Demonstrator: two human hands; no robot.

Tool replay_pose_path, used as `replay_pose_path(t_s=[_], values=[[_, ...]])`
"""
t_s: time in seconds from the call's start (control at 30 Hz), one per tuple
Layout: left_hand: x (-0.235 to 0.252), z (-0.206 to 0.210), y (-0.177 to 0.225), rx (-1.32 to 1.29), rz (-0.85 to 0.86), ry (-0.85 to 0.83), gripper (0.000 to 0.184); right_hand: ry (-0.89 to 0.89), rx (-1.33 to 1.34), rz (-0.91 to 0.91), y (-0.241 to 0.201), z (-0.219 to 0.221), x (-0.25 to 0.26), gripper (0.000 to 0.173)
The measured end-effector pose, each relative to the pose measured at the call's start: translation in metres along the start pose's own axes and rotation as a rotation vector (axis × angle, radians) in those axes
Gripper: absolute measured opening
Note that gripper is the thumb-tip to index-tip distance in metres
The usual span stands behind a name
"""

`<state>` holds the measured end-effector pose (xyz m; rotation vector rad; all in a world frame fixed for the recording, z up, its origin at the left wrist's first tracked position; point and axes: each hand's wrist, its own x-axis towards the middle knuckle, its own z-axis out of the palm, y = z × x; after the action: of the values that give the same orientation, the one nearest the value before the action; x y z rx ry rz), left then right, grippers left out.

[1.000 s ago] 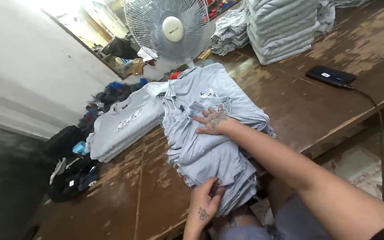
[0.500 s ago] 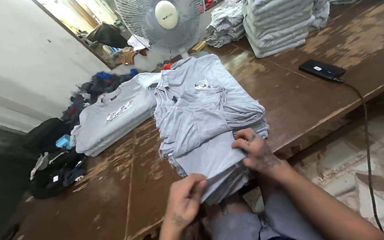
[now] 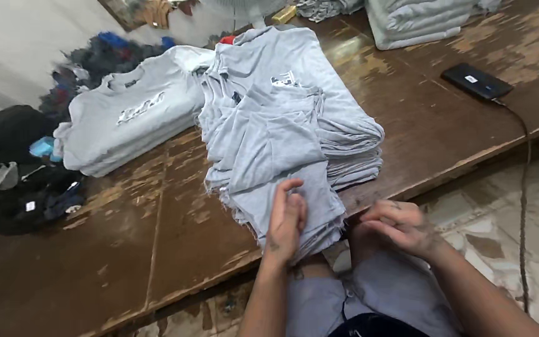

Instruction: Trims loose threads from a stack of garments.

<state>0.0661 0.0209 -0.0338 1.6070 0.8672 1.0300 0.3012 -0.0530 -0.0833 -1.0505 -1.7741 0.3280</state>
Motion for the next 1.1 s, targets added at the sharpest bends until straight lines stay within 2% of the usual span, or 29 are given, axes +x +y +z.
replay_pose_path(t_s=[0.07, 0.13, 0.23, 0.4, 0.47, 0.6, 0.67, 0.8, 0.93, 1.0, 1.1], values=[[-0.001, -0.001, -0.001, -0.23, -0.031, 0.049, 0.029, -0.034, 0.015, 0.052, -0.002, -0.014, -0.005, 0.031], [-0.003, 0.0, -0.001, -0.306, -0.036, 0.082, 0.024, -0.045, 0.014, 0.057, -0.012, -0.015, 0.006, 0.031], [-0.003, 0.001, 0.001, -0.306, -0.021, 0.088, 0.027, -0.015, -0.012, 0.005, -0.023, 0.002, 0.033, 0.027], [-0.007, -0.003, -0.001, -0.255, 0.037, 0.049, 0.033, -0.138, -0.106, -0.082, -0.005, 0.036, 0.055, 0.015], [-0.01, -0.003, -0.002, -0.193, 0.051, 0.04, 0.037, -0.121, -0.117, -0.12, 0.001, 0.042, 0.054, 0.014], [-0.01, -0.004, 0.0, 0.003, 0.121, -0.026, 0.051, -0.08, 0.112, -0.011, -0.004, 0.028, 0.04, 0.03], [-0.009, -0.004, 0.002, 0.041, 0.127, -0.045, 0.049, -0.055, 0.175, 0.028, -0.007, 0.018, 0.034, 0.034], [-0.007, -0.002, 0.005, 0.038, 0.091, -0.059, 0.041, -0.027, 0.133, 0.003, -0.012, 0.011, 0.034, 0.032], [-0.007, -0.002, 0.005, -0.029, 0.048, -0.024, 0.041, -0.072, -0.041, 0.015, -0.021, 0.017, 0.044, 0.051], [-0.008, -0.002, 0.006, -0.034, 0.048, -0.023, 0.043, -0.08, -0.137, 0.005, -0.021, 0.031, 0.047, 0.046], [-0.011, -0.001, 0.008, 0.041, 0.07, -0.042, 0.043, -0.101, -0.196, 0.002, -0.018, 0.038, 0.046, 0.019]])
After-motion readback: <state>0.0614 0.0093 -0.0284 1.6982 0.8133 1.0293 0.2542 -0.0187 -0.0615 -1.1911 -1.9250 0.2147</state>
